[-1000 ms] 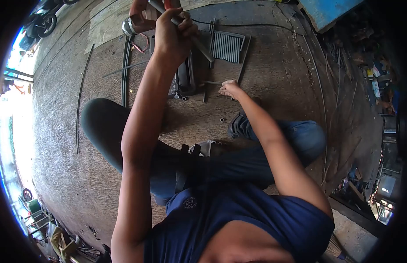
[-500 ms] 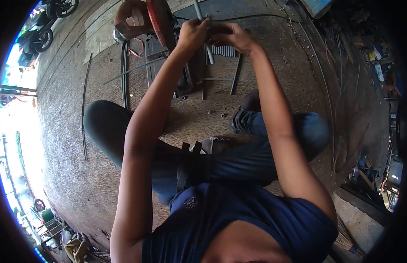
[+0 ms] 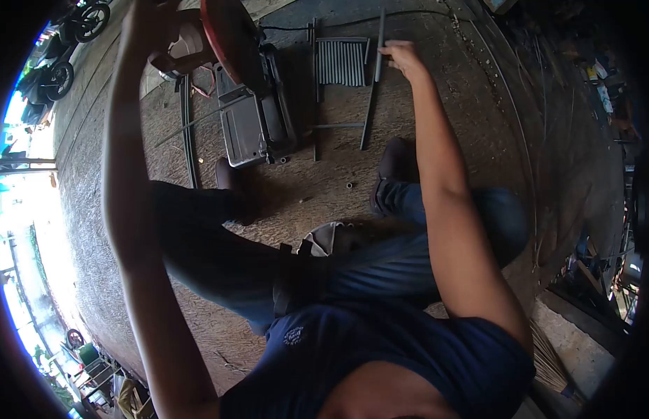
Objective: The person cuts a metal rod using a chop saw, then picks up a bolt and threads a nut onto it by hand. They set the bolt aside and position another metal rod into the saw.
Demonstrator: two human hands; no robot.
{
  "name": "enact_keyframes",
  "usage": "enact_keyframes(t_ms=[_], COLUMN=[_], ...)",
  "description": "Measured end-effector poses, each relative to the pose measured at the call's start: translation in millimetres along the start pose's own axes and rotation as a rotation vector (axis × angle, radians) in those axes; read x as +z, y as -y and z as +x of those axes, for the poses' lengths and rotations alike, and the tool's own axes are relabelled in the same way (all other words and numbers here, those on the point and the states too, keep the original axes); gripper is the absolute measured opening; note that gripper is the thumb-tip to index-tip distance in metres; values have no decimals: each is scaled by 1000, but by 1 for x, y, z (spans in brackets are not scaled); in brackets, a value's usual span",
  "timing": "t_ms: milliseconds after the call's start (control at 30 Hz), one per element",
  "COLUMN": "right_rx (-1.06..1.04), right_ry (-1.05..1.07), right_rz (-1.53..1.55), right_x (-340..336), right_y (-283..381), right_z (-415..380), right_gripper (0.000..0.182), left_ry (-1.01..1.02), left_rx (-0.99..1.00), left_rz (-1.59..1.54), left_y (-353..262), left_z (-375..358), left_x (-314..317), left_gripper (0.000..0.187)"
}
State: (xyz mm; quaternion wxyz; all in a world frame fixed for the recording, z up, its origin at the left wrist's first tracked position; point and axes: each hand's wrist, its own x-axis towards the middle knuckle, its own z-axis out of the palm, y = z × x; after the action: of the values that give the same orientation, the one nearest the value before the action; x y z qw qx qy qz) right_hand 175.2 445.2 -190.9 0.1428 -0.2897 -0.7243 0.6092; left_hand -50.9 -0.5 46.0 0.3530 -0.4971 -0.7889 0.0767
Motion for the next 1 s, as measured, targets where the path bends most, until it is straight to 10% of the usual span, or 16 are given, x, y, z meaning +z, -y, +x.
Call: enact_keyframes(t_ms=[33, 67, 100, 300, 500, 767, 900, 1000], right_rx=[9, 137, 264, 314, 204, -154, -93, 6], right_ry=[-3, 21, 44, -46, -22, -47, 38, 11], right_rz=[-1, -81, -160, -241, -627, -542, -725, -805], right_x=[-5, -9, -8, 21, 51, 74, 65, 44], right_y=[-25, -53, -74, -173, -163, -215, -202, -184], right_z=[20, 42, 54, 109, 136, 202, 212, 201], right_gripper=[32, 25, 19, 10, 31, 43, 39, 33], left_ry=[112, 354, 122, 214, 364, 583, 495, 498], left_rx=[-665, -808, -397, -612, -118, -710, -163, -445], left_rz=[-648, -503, -473, -758, -257, -412, -196, -401], left_y=[-13, -13, 17, 13, 15, 4, 26, 19], left_z=[-4, 1, -29, -70, -65, -65, -74, -73], left_x=[-15, -21, 14, 58, 40, 25, 28, 25], left_gripper=[37, 41, 43, 46, 76, 118, 116, 117])
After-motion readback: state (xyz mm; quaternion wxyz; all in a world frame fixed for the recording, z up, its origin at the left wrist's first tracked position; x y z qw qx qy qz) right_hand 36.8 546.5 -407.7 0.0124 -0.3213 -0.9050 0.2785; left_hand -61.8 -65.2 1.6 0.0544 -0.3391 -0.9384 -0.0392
